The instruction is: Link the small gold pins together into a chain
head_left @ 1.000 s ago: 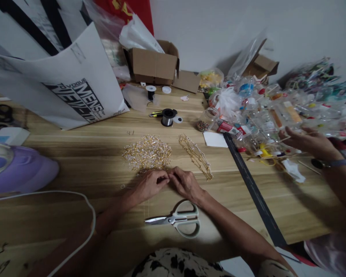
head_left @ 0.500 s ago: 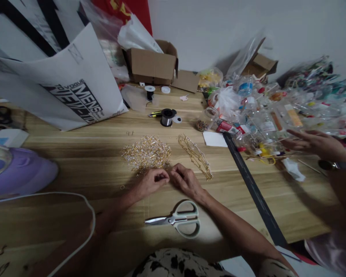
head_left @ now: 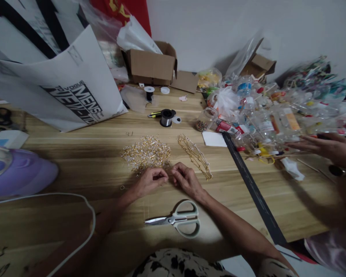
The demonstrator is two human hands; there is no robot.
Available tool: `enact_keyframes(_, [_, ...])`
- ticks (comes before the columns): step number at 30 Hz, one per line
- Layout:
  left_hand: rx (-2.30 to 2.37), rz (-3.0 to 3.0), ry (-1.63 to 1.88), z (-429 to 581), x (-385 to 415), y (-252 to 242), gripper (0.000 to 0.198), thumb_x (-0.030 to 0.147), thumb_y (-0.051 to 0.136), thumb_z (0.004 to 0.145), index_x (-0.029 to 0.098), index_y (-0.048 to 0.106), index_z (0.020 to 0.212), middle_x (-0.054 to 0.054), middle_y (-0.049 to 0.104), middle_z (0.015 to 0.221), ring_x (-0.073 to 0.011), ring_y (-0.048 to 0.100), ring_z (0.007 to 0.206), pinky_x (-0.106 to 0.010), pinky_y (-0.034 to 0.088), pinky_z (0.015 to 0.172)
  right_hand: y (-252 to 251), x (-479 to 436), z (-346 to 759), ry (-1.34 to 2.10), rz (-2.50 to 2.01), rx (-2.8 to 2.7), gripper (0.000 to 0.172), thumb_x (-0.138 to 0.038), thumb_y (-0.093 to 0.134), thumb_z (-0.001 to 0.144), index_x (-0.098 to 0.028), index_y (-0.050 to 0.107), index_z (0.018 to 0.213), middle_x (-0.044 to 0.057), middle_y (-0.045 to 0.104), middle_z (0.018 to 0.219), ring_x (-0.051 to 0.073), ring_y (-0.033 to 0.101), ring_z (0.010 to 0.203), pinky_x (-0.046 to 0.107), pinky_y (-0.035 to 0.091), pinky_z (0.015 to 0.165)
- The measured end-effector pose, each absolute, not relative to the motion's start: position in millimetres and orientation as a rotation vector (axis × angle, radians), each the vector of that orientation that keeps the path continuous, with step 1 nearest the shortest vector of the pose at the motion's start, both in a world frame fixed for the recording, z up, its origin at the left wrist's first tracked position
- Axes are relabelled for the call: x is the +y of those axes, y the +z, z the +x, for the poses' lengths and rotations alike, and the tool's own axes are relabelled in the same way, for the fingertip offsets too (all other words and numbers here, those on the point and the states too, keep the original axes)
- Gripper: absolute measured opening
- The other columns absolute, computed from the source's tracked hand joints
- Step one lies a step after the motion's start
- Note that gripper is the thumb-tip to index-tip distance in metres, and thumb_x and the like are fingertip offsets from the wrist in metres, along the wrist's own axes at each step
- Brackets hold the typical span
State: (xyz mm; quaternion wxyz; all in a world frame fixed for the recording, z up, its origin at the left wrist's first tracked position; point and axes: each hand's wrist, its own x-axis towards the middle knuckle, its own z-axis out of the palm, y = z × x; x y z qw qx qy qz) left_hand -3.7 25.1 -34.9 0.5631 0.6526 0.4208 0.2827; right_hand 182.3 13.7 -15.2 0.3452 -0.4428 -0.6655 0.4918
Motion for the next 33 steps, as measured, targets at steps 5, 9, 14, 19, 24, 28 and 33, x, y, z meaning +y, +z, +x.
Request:
enact_keyframes(5, [0.990,1.527,0.649,-5,26,-26,0.017,0.027,0.059,0.074,0.011,0.061,0.071,0.000,0.057,0.061,-0.0097,0.049,0.057,-0.019,0.036,0.054,-16,14,185,1.200,-1.170,-1.798,0.027,-0.039,0.041,0.093,-0.017,0.049,0.081,-0.003,0.050,0.059,0.009,0.046,0.052,0.020,0.035,0.051])
enact_keyframes(9, [0.988,1.413,0.638,-6,26,-20,0.019,0.029,0.062,0.073,0.011,0.060,0.070,0.000,0.056,0.061,-0.0087,0.048,0.055,-0.019,0.037,0.051,-5,18,193,0.952,-1.161,-2.032,0.020,-0.030,0.041,0.094,-0.017,0.051,0.084,-0.001,0.053,0.067,0.011,0.049,0.059,0.022,0.040,0.057])
enact_keyframes(14, [1.011,1.307,0.634,-6,26,-18,0.023,0.033,0.064,0.070,0.011,0.057,0.070,0.001,0.056,0.060,-0.0086,0.051,0.053,-0.019,0.040,0.051,22,19,210,0.538,-1.224,-2.272,0.022,-0.022,0.043,0.091,-0.017,0.049,0.112,0.011,0.052,0.113,0.013,0.057,0.076,0.025,0.047,0.065])
enact_keyframes(19, [1.043,1.329,0.656,-6,26,-18,0.022,0.032,0.064,0.071,0.011,0.058,0.070,0.001,0.057,0.060,-0.0082,0.050,0.053,-0.019,0.041,0.052,50,-10,225,0.453,-1.254,-2.669,0.025,-0.015,0.040,0.091,-0.018,0.049,0.114,0.008,0.057,0.101,0.014,0.057,0.071,0.025,0.045,0.060])
enact_keyframes(24, [1.040,1.324,0.652,-7,27,-16,0.020,0.031,0.064,0.070,0.012,0.058,0.068,0.002,0.057,0.058,-0.0078,0.049,0.052,-0.018,0.039,0.051,46,-55,229,0.663,-1.064,-2.944,0.033,-0.020,0.052,0.087,-0.021,0.047,0.121,0.008,0.057,0.112,0.019,0.057,0.094,0.027,0.048,0.069])
enact_keyframes(28, [1.069,1.310,0.645,-6,28,-16,0.020,0.031,0.064,0.069,0.012,0.058,0.068,0.002,0.056,0.057,-0.0076,0.049,0.051,-0.018,0.038,0.049,26,-78,225,0.569,-1.127,-2.967,0.069,-0.006,0.053,0.079,-0.023,0.028,0.140,0.010,0.056,0.116,0.023,0.052,0.104,0.031,0.049,0.074])
enact_keyframes(33, [1.063,1.314,0.648,-7,28,-16,0.022,0.033,0.065,0.069,0.012,0.058,0.068,0.002,0.056,0.057,-0.0078,0.049,0.051,-0.018,0.038,0.049,28,-87,220,0.570,-1.247,-2.969,0.069,-0.007,0.053,0.075,-0.021,0.031,0.139,0.013,0.056,0.118,0.025,0.056,0.099,0.033,0.050,0.072])
